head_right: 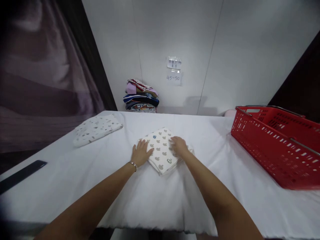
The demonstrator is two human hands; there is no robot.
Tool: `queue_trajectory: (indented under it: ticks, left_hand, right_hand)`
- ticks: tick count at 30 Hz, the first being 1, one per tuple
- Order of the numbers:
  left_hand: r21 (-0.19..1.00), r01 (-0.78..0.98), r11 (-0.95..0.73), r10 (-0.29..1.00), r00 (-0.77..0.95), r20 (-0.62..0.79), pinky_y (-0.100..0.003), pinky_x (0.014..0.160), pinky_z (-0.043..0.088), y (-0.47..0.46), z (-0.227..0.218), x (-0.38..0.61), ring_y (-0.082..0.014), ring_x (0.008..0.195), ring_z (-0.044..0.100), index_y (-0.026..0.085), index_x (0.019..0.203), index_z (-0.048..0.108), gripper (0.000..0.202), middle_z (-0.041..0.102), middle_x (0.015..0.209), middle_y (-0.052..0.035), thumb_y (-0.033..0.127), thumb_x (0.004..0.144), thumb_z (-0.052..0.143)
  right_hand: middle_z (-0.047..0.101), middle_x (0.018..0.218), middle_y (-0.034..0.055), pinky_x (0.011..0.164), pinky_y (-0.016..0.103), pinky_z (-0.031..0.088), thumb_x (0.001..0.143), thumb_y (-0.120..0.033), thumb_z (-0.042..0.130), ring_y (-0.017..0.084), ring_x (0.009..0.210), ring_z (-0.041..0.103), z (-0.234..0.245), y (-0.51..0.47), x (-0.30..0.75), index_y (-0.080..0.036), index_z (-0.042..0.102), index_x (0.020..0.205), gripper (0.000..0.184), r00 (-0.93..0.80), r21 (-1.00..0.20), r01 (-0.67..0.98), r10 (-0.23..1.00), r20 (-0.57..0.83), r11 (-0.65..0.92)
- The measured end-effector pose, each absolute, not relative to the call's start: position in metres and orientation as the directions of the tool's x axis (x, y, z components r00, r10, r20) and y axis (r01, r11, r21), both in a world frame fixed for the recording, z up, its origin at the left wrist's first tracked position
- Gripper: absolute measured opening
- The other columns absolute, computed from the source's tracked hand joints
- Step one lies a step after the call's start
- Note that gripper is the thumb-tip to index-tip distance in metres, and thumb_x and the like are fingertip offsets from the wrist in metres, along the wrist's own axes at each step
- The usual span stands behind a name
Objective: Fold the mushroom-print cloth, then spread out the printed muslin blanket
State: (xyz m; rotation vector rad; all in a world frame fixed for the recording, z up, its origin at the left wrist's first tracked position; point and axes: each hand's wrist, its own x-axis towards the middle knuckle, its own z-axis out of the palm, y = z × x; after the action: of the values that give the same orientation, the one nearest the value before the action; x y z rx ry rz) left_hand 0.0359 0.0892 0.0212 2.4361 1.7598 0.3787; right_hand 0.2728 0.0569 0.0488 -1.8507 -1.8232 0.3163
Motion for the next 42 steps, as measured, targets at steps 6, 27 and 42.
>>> queue_trajectory:
  ticks: [6, 27, 42]
  left_hand:
    - [0.288, 0.863, -0.415, 0.906, 0.364, 0.214, -0.045, 0.110, 0.019, 0.094, 0.020, 0.020, -0.0228, 0.136, 0.020, 0.024, 0.126, 0.049, 0.045, 0.038, 0.142, -0.0041, 0.043, 0.091, 0.029]
    - [0.165, 0.525, -0.835, 0.548, 0.767, 0.334, -0.034, 0.093, 0.040, 0.088, 0.040, 0.006, -0.0172, 0.104, 0.051, 0.021, 0.099, 0.065, 0.029, 0.063, 0.102, -0.0059, 0.017, 0.089, 0.038]
    - [0.193, 0.740, -0.644, 0.748, 0.557, 0.361, -0.043, 0.102, 0.036, 0.119, 0.022, -0.010, -0.0237, 0.127, 0.036, 0.020, 0.120, 0.054, 0.054, 0.047, 0.134, -0.0055, 0.000, 0.071, 0.043]
  right_hand:
    - [0.066, 0.094, 0.0022, 0.081, 0.027, 0.041, 0.088, -0.028, 0.045, 0.015, 0.088, 0.058, 0.044, -0.013, 0.215, -0.021, 0.065, 0.094, 0.021, -0.214, -0.613, 0.698, 0.924, 0.316, 0.371]
    - [0.058, 0.088, 0.0079, 0.071, 0.029, 0.034, 0.088, -0.015, 0.040, 0.019, 0.080, 0.049, 0.045, -0.035, 0.172, -0.017, 0.062, 0.088, 0.022, -0.145, -0.137, 0.976, 0.974, 0.172, 0.170]
    - [0.058, 0.107, 0.0100, 0.080, 0.037, 0.036, 0.081, -0.011, 0.048, 0.023, 0.092, 0.050, 0.010, -0.042, 0.172, -0.019, 0.055, 0.116, 0.037, -0.243, 0.010, 0.965, 0.883, 0.401, 0.261]
